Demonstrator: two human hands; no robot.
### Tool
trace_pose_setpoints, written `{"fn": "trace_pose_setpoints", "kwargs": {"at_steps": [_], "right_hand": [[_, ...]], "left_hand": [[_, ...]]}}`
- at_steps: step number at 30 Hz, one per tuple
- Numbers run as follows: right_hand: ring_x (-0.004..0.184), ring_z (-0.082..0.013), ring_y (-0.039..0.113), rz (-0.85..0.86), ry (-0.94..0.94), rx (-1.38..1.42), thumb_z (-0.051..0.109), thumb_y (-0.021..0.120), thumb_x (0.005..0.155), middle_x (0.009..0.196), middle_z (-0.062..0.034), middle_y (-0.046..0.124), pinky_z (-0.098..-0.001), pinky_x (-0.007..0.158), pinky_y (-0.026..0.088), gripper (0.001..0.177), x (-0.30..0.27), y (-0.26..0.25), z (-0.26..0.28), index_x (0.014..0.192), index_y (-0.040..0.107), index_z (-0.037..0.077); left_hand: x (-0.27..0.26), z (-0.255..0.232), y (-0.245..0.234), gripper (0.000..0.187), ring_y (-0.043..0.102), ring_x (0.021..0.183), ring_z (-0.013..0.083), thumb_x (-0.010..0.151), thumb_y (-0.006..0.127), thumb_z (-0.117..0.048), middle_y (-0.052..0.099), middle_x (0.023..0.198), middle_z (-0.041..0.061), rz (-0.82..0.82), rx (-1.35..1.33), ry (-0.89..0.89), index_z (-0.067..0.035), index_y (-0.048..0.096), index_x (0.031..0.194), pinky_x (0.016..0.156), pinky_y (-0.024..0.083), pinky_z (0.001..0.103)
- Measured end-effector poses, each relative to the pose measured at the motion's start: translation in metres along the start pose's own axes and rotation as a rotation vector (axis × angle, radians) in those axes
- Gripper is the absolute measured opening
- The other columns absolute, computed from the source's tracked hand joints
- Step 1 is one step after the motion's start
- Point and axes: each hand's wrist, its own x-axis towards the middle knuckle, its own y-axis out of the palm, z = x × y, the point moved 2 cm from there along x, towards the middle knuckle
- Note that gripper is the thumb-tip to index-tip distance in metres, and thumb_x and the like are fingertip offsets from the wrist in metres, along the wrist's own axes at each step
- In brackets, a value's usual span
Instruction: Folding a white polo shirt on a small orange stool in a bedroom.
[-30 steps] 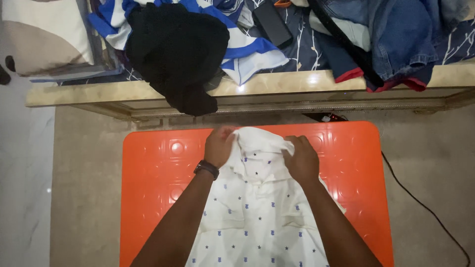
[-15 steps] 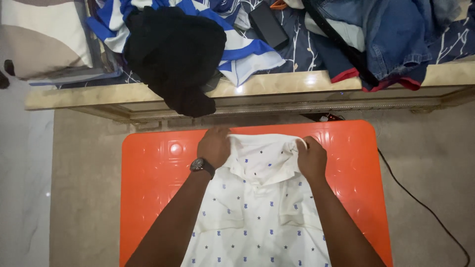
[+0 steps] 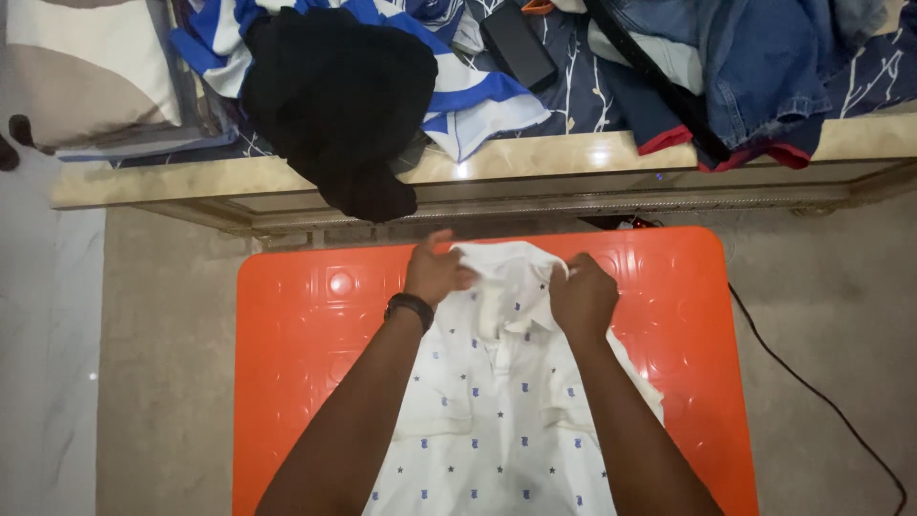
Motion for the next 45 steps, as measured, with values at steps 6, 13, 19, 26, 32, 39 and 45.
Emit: {"fn": "trace_pose_setpoints", "kwargs": {"at_steps": [6,13,19,26,32,39,45], "right_hand": [[0.083,-0.0274,0.071,0.133,0.148,0.242,0.024,0.078,0.086,0.086,-0.0098,0.074,-0.0424,0.076,0.054,0.024,0.021,0.007,-0.002,0.103,0.071,0.01],[0.082,-0.023,0.073,0.365,0.145,0.676,0.01,0.066,0.084,0.104,-0.0058,0.066,-0.0424,0.073,0.057,0.04,0.023,0.008,0.01,0.123,0.061,0.017],[0.102,-0.0357,0.067,0.268,-0.552,0.126,0.003,0.066,0.082,0.116,-0.0147,0.061,-0.0447,0.084,0.055,0.049,0.003,-0.016,0.014,0.128,0.067,0.018],[0.092,-0.0395,0.068,0.491,-0.372,-0.258,0.032,0.055,0.099,0.094,-0.0173,0.073,-0.0526,0.077,0.052,0.038,0.015,-0.02,0.048,0.135,0.062,0.022],[0.086,-0.0358,0.07,0.541,-0.475,-0.302,0.013,0.058,0.086,0.093,-0.0153,0.072,-0.0511,0.071,0.053,0.026,0.027,0.005,0.02,0.107,0.071,0.019],[0.075,-0.0245,0.072,0.729,-0.403,0.074,0.016,0.071,0.079,0.079,-0.0121,0.072,-0.0396,0.069,0.056,0.014,0.054,0.011,-0.004,0.09,0.071,0.008],[0.065,-0.0236,0.063,0.72,0.199,0.589,0.01,0.065,0.089,0.08,-0.0158,0.068,-0.0399,0.062,0.052,0.012,0.043,0.036,-0.01,0.097,0.069,0.003]], "left_hand": [[-0.04,-0.013,-0.002,0.062,0.077,0.081,0.0228,0.088,0.052,0.0,0.079,0.105,0.015,0.136,0.577,0.41,-0.015,0.046,0.148,0.071,0.062,0.037],[-0.051,-0.011,0.009,0.056,0.068,0.099,0.0364,0.089,0.056,-0.014,0.072,0.116,0.014,0.277,1.282,0.703,-0.018,0.052,0.144,0.08,0.054,0.051],[-0.052,-0.025,0.013,0.052,0.07,0.102,0.0353,0.092,0.055,-0.018,0.074,0.113,0.015,0.243,1.398,0.645,-0.013,0.053,0.144,0.083,0.055,0.051],[-0.044,-0.042,0.022,0.041,0.07,0.097,0.038,0.091,0.055,-0.015,0.071,0.109,0.019,0.278,1.582,0.615,-0.018,0.065,0.131,0.08,0.055,0.053],[-0.008,-0.019,0.027,0.026,0.07,0.1,0.0338,0.093,0.057,-0.016,0.071,0.109,0.015,0.234,1.729,0.811,-0.011,0.07,0.115,0.077,0.057,0.047],[-0.01,-0.029,0.036,0.03,0.071,0.096,0.0337,0.089,0.067,-0.025,0.07,0.105,0.016,0.16,1.7,0.699,-0.005,0.066,0.111,0.074,0.057,0.049],[0.0,-0.01,0.034,0.029,0.072,0.089,0.0361,0.092,0.069,-0.03,0.071,0.1,0.017,0.122,1.574,0.702,-0.005,0.065,0.106,0.071,0.056,0.05]]}}
